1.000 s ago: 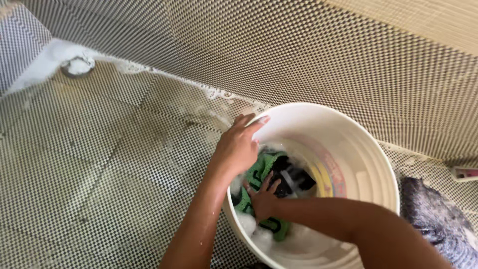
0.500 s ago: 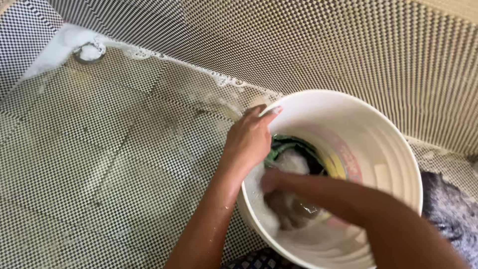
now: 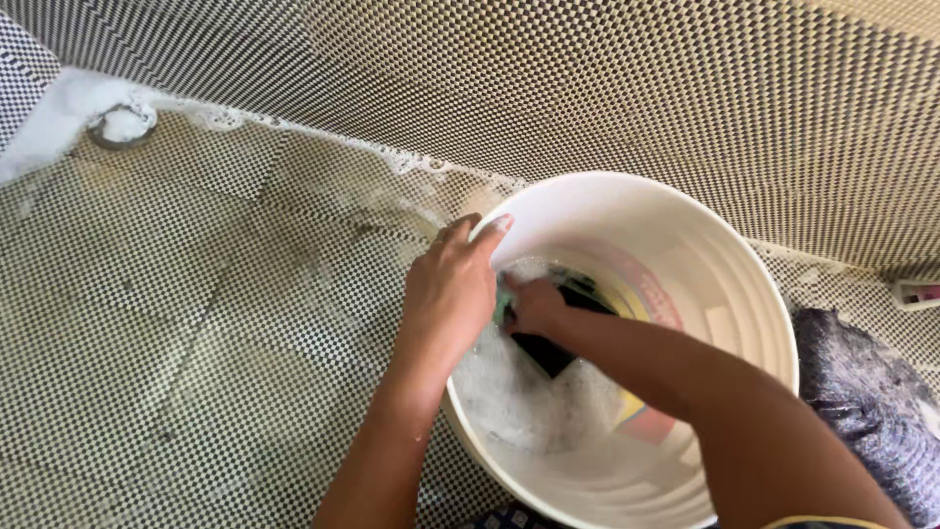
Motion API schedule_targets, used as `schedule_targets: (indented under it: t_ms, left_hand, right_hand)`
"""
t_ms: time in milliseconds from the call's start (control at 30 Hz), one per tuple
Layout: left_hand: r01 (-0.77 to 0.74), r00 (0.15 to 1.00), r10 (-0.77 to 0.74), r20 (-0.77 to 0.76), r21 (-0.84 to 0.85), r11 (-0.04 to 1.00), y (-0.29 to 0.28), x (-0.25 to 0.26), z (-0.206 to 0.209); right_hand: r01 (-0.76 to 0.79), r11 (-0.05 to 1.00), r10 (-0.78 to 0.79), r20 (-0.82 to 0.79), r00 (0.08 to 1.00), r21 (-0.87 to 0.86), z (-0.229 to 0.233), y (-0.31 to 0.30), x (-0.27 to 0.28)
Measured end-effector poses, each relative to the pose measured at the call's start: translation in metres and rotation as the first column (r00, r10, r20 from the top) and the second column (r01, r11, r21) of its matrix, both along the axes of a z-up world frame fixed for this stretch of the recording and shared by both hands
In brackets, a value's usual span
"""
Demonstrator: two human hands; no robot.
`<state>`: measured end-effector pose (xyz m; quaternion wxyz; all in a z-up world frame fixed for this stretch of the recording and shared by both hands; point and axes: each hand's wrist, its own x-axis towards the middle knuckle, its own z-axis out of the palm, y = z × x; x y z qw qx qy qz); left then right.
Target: The person washes a mat by soaking it in a bucket of soapy water, scrubbing both sides with their hands, and rinsing it with water from a small container.
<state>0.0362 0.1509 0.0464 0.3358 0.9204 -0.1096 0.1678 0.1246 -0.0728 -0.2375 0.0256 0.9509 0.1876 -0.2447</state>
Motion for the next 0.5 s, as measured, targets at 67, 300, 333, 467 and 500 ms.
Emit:
schedule_targets:
  t_ms: [67,300,333,467,500]
  left_hand:
    - [-0.002,1.000,0.002,0.009,0.002,1.000,-0.002,0.001,0.000]
    - [-0.020,0.995,0.019,-0.097,-0.013,1.000,-0.005,0.010,-0.002]
    - [-0.023,0.992,0.021,-0.122,-0.017,1.000,-0.006,0.012,-0.003]
    - [-0.058,0.990,0.052,-0.128,-0.043,0.997,-0.006,0.017,-0.011]
    - [-0.062,0.994,0.056,-0.098,-0.055,0.997,-0.007,0.019,-0.013]
  right_hand:
    - [0.229,0.973,-0.230,0.098,0.968,0.024,-0.048,0.008,-0.014]
    - [0.074,0.997,-0.075,-0.013,0.997,-0.034,-0.001,0.000,-0.014]
    - [0.065,0.998,-0.064,-0.021,0.998,0.010,0.025,0.001,-0.009]
    - [0.054,0.983,-0.036,-0.102,0.994,0.174,0.117,-0.003,-0.006]
    - [-0.015,0.982,0.023,-0.040,0.999,0.188,0.136,-0.008,-0.011]
